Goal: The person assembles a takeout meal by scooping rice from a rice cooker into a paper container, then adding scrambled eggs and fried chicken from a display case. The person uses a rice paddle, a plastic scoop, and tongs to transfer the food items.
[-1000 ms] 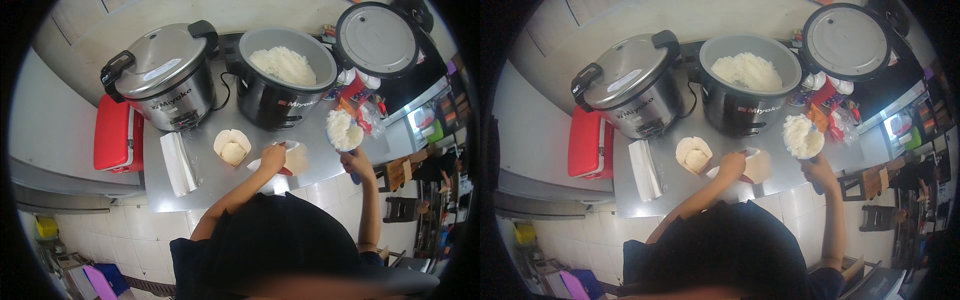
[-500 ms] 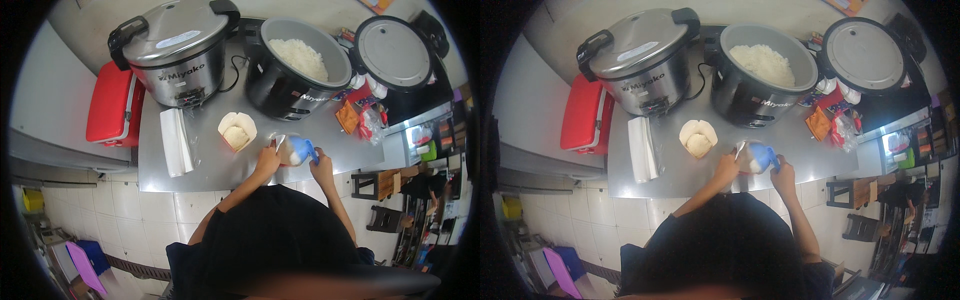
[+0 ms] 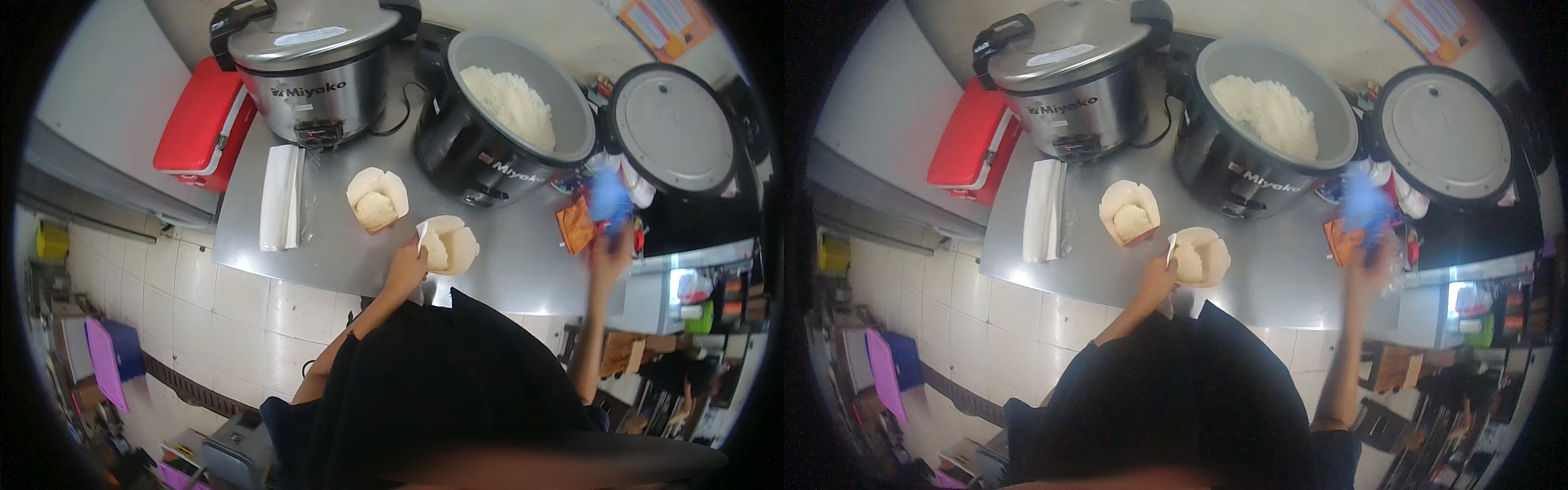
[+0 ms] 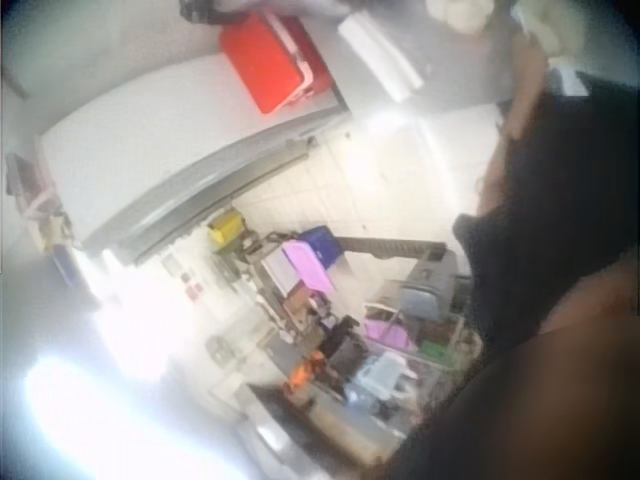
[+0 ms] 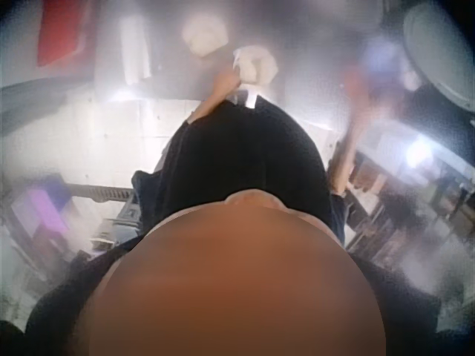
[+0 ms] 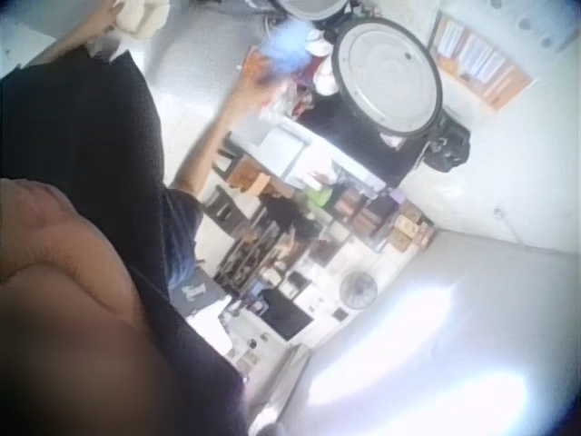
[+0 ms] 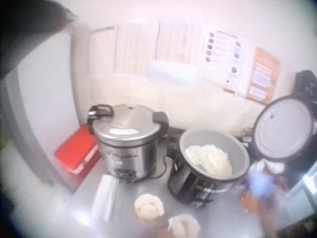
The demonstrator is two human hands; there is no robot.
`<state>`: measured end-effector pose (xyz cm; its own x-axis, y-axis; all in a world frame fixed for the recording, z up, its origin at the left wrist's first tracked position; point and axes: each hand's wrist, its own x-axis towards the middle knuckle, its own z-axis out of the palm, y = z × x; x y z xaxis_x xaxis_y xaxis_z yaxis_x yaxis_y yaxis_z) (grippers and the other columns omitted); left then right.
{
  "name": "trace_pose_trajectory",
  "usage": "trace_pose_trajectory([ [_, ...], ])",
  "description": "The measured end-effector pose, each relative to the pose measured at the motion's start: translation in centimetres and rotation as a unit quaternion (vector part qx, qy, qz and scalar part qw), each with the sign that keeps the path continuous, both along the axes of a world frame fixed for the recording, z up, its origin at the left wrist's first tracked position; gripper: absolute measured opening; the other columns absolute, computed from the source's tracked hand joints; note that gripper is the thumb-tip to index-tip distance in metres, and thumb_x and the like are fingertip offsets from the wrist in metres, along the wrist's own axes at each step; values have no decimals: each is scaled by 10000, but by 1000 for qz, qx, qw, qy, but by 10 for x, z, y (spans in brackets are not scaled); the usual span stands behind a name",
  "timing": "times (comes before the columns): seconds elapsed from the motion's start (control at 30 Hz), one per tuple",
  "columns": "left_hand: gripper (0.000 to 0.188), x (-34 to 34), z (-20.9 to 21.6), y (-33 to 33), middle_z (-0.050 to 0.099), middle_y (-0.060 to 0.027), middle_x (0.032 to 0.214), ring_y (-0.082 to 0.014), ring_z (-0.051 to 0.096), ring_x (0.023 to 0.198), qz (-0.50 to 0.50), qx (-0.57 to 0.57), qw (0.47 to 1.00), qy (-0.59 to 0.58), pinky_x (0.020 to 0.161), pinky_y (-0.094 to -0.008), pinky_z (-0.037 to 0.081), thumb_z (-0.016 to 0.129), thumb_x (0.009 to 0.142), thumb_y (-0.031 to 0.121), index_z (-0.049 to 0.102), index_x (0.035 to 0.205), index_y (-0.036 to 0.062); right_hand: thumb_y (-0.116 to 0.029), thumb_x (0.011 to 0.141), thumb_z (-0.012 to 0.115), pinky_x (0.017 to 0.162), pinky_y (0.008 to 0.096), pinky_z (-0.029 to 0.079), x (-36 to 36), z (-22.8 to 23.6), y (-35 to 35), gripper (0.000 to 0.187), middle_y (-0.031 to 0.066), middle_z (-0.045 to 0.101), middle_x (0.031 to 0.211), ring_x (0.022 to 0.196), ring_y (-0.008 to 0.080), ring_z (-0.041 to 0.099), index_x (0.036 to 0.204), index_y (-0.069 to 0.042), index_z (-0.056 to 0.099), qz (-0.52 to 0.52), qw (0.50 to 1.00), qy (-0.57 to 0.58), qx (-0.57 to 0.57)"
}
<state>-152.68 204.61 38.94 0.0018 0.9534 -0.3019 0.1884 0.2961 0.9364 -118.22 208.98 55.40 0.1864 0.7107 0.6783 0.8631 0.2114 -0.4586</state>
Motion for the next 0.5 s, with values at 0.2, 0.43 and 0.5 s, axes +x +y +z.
trace_pose_trajectory([
  [0.2, 568, 21, 8, -9, 622, -301, 933, -314, 653, 596, 82, 75, 984, 137, 639, -411, 535, 577, 858, 193, 410, 1319, -94, -277, 823, 678, 781, 435, 491, 269, 137, 78, 374, 136, 691, 909, 821, 276, 650, 1068, 3, 638, -317, 925, -88, 188],
  [0.43, 492, 11, 58, -66, 639, -177, 1100, -183, 666, 646, 320, 77, 943, 45, 507, -287, 514, 593, 899, 191, 461, 1349, 41, -230, 826, 641, 770, 441, 485, 410, 152, 163, 363, 157, 679, 902, 824, 304, 643, 1131, -36, 600, -406, 890, -107, -178],
  [0.5, 451, 2, 75, -85, 639, -158, 1117, -172, 664, 649, 396, 66, 915, 35, 496, -266, 505, 559, 924, 152, 461, 1356, 65, -217, 827, 630, 767, 443, 483, 406, 161, 186, 366, 164, 676, 900, 825, 312, 641, 1149, -47, 589, -391, 897, -131, -156],
])
